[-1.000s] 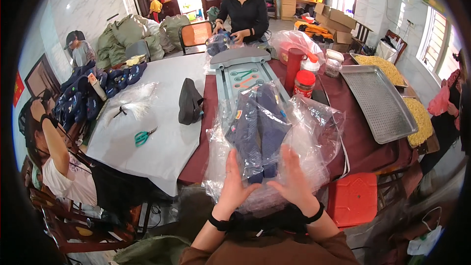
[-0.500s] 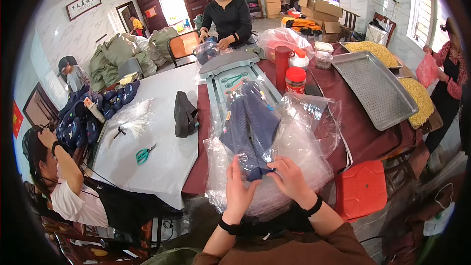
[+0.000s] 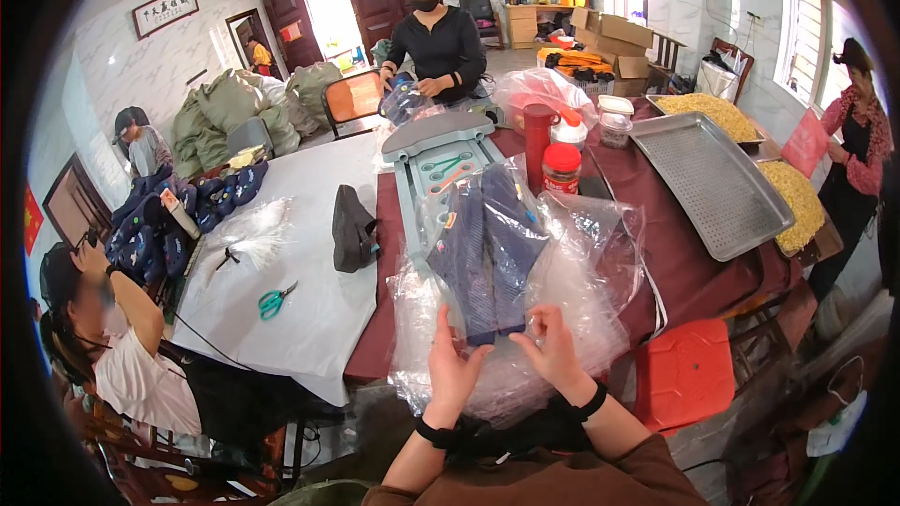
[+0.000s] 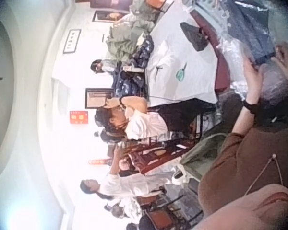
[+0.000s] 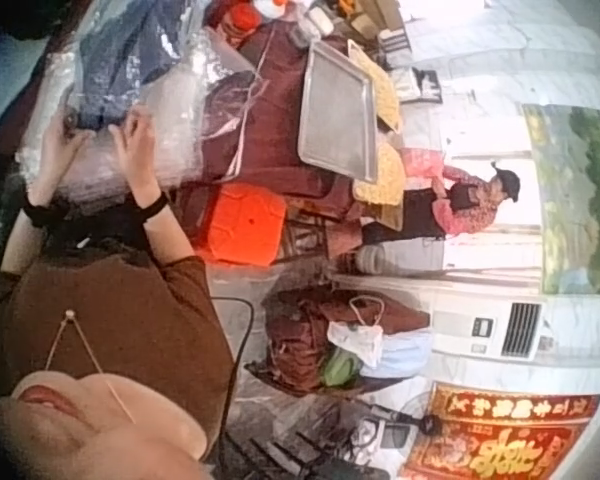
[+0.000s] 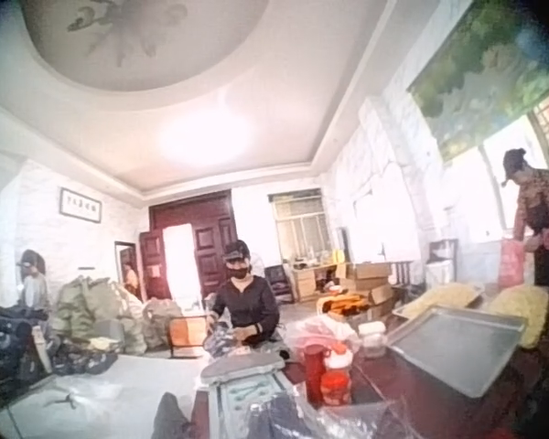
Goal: Packaging blue clogs into individual clear plastic bags in a shoe manufacturing facility.
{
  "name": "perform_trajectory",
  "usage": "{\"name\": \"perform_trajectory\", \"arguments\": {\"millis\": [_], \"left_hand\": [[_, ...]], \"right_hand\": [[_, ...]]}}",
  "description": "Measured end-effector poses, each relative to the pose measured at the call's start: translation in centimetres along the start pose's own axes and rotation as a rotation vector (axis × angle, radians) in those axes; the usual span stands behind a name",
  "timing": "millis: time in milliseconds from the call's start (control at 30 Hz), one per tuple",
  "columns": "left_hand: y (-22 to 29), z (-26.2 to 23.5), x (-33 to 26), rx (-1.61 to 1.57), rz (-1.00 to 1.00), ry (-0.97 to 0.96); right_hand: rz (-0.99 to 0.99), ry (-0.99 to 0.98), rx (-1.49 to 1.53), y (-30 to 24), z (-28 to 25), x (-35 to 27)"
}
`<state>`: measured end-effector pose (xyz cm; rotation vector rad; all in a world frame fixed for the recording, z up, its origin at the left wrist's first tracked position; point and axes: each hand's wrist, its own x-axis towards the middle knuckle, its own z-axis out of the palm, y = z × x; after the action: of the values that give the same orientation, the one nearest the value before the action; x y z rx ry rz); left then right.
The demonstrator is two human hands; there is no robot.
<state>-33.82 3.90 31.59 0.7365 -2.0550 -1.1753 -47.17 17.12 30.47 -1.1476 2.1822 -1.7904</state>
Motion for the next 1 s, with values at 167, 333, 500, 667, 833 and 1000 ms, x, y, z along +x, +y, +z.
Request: {"name": "perform_trajectory", "arguments": {"millis": [167,333,500,667,833,1000], "left_hand": [[-1.1,-0.2,0.5,-0.021,0.004,-0.013],[-2.2,-3.0,0.9,-0.475,-0.004,-0.024],[-0.6,-6.6,2.4,-2.047,-0.557,0.111],[0.6,-4.2,1.3,-1.423,-0.207,0.19],[-0.1,-3.6,0.5,-0.61,-0.057,0.112],[-1.0,-2.2,0.3,-0.338,-0.149,-0.07]], "right_hand": [[-0.313,0.193,-0.277,-5.3,-1.7,0.4],[-0.078,0.305,0.895,-5.9,-1.7,1.1],[0.061,0.258,1.126,-5.6,-4.4,1.2],[-0.674,0.266,-0.527,-7.3,-3.0,1.6],[-0.312,0.19,-0.071,-4.3,-1.6,0.1],[-0.124,0.166,0.012,-1.7,-1.9,-0.5]]}}
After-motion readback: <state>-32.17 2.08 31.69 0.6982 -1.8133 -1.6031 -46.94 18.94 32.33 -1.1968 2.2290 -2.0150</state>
